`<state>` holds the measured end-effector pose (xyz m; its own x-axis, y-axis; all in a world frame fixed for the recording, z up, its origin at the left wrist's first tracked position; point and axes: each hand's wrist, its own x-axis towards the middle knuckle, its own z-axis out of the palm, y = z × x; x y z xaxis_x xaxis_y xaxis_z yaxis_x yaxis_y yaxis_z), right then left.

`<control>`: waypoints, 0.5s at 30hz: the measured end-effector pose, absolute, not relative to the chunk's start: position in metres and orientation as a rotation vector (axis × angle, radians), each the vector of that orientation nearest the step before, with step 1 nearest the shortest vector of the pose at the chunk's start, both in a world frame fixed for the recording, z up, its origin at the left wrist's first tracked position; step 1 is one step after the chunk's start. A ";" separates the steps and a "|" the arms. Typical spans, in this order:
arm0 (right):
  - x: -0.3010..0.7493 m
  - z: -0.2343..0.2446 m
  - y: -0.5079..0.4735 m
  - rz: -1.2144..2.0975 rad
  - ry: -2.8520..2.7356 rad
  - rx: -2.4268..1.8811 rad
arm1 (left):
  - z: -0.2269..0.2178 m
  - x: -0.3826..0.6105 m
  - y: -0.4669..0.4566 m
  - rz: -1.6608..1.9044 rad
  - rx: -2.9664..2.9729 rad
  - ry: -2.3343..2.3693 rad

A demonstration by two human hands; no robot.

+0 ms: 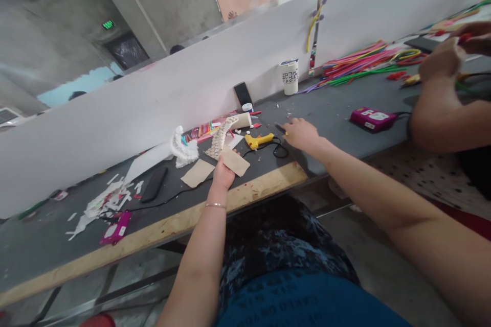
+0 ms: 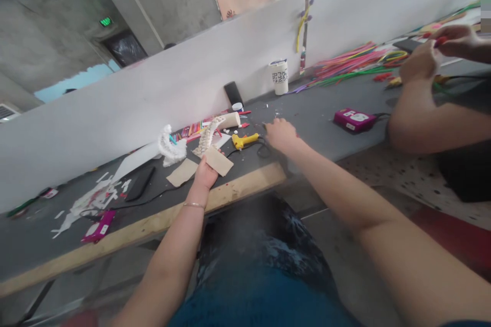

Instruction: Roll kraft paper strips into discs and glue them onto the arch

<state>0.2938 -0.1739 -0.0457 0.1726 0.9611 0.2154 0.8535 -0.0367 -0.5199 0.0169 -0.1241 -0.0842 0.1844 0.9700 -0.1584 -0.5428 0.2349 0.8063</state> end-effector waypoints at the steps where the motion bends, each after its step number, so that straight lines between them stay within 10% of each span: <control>1: 0.278 -0.046 -0.177 0.243 -1.738 -1.858 | -0.084 0.017 -0.124 1.188 0.684 0.767; 15: 0.176 -0.092 -0.157 0.627 -1.757 -1.421 | -0.079 0.014 -0.129 1.201 0.710 0.706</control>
